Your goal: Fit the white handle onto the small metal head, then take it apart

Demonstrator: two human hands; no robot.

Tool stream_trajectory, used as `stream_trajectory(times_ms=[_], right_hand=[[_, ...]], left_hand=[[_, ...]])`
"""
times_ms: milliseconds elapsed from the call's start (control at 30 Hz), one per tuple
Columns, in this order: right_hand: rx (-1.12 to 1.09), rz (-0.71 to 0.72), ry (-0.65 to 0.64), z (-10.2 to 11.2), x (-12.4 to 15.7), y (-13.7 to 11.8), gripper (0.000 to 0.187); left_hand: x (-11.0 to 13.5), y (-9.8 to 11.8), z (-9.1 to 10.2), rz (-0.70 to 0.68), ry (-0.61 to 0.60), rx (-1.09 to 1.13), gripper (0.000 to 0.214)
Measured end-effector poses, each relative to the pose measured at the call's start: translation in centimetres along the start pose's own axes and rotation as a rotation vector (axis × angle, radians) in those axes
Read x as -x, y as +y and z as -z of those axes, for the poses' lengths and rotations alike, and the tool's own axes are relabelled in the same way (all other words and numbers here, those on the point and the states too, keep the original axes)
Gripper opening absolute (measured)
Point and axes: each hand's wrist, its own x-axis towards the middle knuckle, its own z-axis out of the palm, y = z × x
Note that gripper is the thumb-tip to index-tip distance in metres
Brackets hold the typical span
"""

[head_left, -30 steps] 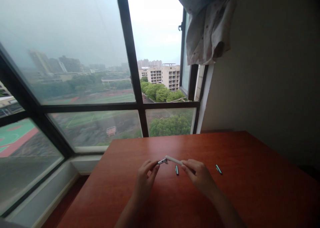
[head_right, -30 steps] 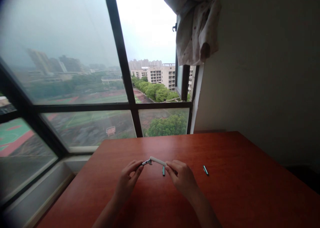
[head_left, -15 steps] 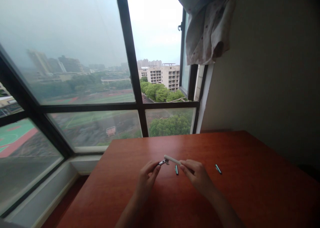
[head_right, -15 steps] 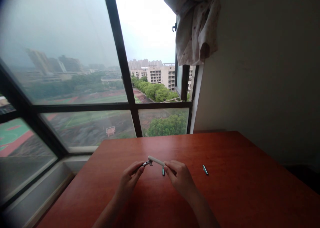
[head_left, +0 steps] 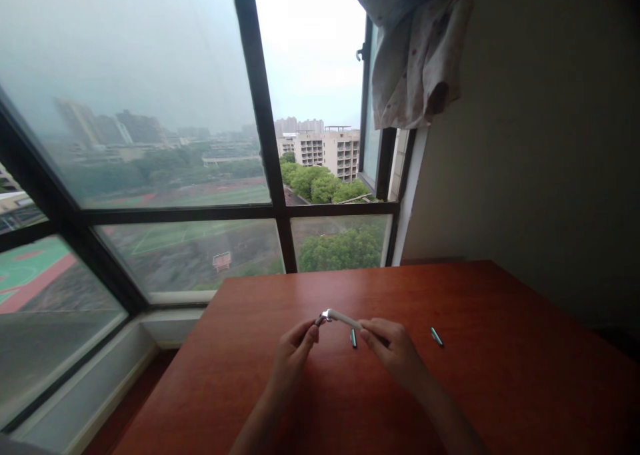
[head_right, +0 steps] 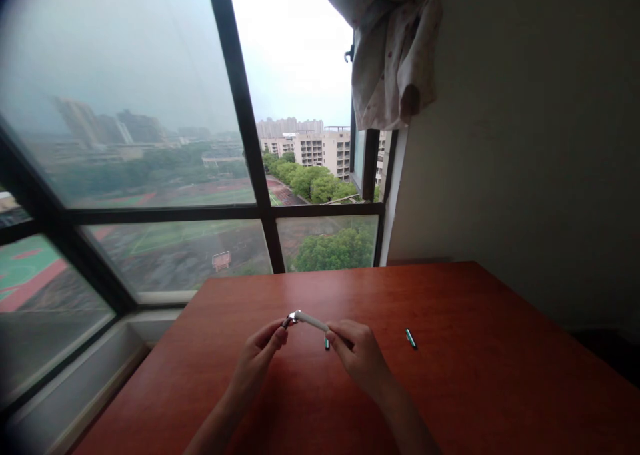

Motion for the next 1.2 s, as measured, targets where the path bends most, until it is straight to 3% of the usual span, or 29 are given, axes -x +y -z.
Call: stream_trajectory(times_ms=[733,1200], right_hand=[[0.135,0.018,-0.003,0.03,0.21,0.98,0.031],[0.141,0.023,-0.019,0.18,0.15,0.8,0.028]], left_hand=[[-0.22,-0.21,0.23,-0.125,0.049,-0.151,0.029],[-0.18,-0.23,0.37,-0.105,0.072,-0.153,0.032]])
